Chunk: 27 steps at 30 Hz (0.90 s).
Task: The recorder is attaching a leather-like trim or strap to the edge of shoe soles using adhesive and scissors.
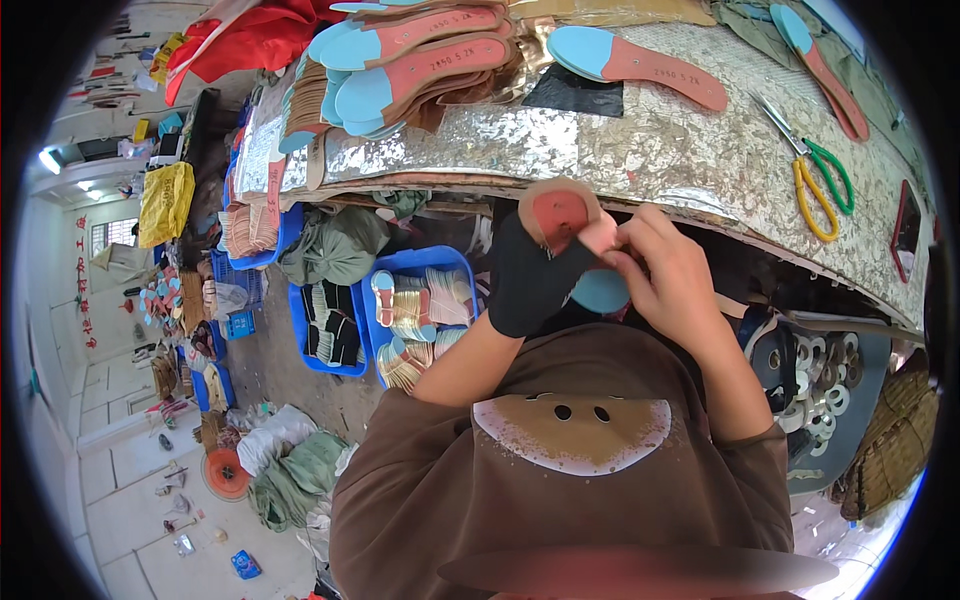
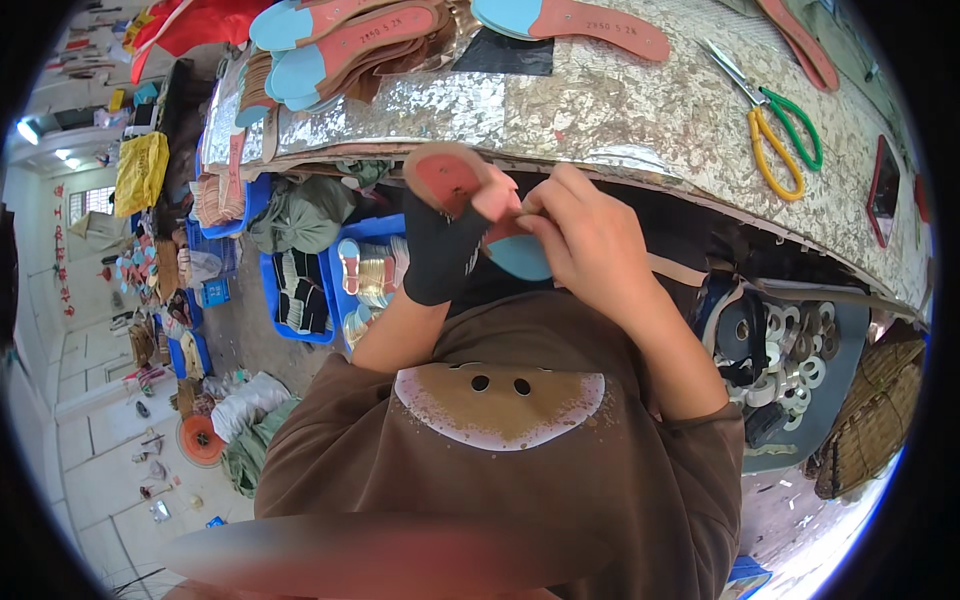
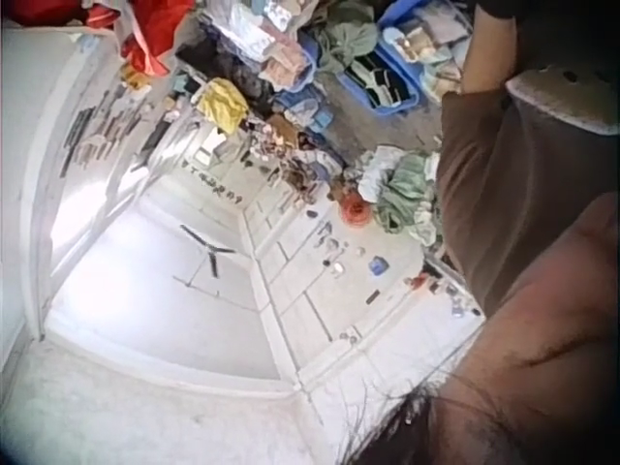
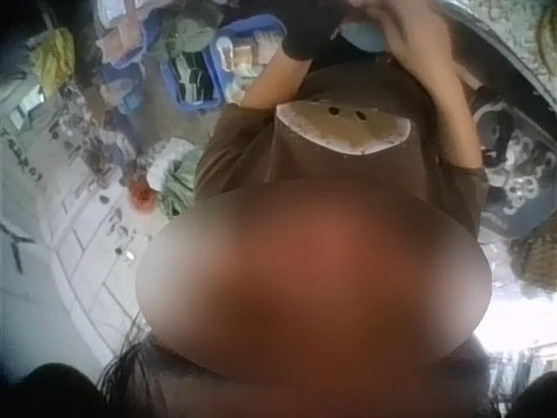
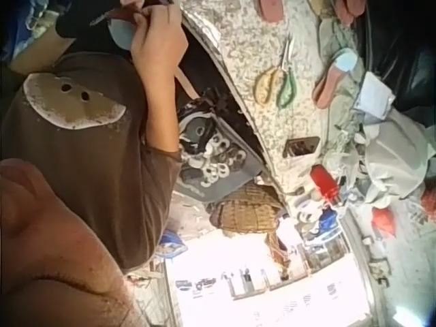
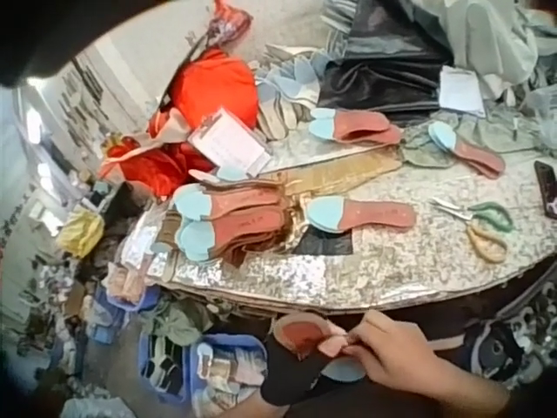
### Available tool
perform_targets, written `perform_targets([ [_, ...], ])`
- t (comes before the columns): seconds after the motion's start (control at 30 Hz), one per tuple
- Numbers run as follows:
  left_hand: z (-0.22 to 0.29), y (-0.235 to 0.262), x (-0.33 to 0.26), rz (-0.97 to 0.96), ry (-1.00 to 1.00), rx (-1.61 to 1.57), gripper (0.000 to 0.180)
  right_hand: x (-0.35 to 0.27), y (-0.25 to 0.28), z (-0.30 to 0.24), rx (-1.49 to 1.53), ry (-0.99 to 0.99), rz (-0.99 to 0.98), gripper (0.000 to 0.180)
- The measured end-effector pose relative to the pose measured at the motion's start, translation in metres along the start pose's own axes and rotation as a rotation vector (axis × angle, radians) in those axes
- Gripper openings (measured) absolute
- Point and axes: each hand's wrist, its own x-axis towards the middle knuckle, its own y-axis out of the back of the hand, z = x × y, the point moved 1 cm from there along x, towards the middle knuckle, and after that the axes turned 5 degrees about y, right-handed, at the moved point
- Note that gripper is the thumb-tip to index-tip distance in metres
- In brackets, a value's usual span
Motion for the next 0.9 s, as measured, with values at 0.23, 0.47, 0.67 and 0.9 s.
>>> perform_targets([
  [0.23, -0.006, 0.015, -0.001, -0.302, -0.175, 0.056, 0.020, -0.005, 0.004, 0.022, 0.641, -0.188, 0.083, 0.020],
  [0.47, -0.005, 0.020, -0.014, 0.006, -0.279, 0.049, 0.016, -0.013, 0.003, -0.007, 0.423, -0.253, 0.067, 0.022],
  [0.67, 0.001, 0.012, -0.005, 0.011, -0.266, 0.223, 0.015, 0.005, 0.008, -0.009, 0.318, -0.194, 0.007, 0.010],
  [0.9, -0.009, 0.005, 0.020, -0.552, 0.170, -0.262, 0.045, -0.002, 0.001, 0.019, 0.521, -0.254, 0.072, 0.017],
])
